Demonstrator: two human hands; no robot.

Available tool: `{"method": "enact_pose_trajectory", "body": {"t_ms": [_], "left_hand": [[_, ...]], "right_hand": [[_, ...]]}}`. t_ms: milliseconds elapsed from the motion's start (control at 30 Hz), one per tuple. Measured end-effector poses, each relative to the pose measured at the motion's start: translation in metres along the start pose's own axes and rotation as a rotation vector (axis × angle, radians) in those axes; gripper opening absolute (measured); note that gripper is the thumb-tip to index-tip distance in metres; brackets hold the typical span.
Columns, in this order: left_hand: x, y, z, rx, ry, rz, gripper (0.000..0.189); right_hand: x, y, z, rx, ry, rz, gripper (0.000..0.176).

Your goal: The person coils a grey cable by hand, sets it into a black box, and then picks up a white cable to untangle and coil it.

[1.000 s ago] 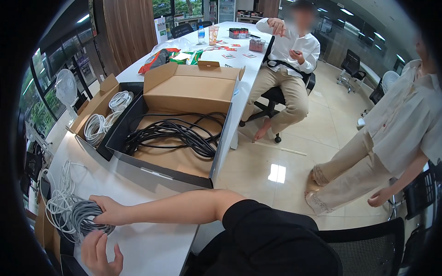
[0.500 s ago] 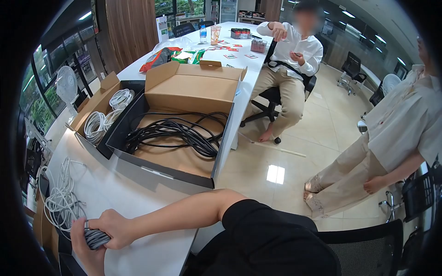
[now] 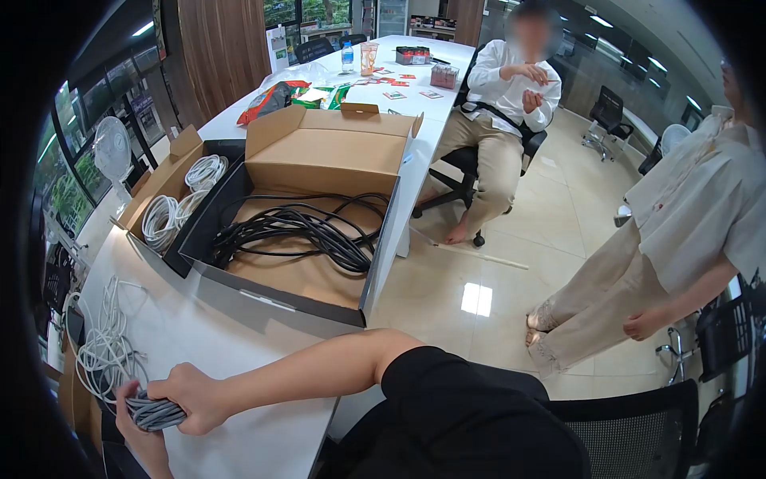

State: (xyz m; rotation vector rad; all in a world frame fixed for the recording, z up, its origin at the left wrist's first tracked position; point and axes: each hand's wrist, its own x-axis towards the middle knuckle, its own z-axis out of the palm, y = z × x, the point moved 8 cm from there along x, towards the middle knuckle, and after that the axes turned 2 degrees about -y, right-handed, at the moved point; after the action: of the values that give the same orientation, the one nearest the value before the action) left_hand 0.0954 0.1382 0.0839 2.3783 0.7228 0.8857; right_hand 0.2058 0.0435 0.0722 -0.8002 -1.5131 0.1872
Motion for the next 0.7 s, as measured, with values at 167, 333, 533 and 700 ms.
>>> {"method": "enact_pose_trajectory", "body": {"t_ms": [167,333,533,700], "left_hand": [[-0.011,-0.033,0.006,0.316,-0.125,-0.148,0.033],[-0.013,-0.038,0.016,0.001,-0.171,-0.038,0.026],[-0.034,-0.039,0.038,-0.524,-0.222,-0.407,0.025],[-0.051,-0.005,0.057,-0.663,-0.482,-0.733,0.018]], "right_hand": [[0.000,0.010,-0.001,0.035,-0.035,0.066,0.027],[0.003,0.032,-0.005,0.115,-0.020,0.123,0.024],[-0.004,0.067,0.006,0.667,-0.191,0.573,0.026],[-0.015,0.089,0.013,0.878,-0.181,0.765,0.018]]}}
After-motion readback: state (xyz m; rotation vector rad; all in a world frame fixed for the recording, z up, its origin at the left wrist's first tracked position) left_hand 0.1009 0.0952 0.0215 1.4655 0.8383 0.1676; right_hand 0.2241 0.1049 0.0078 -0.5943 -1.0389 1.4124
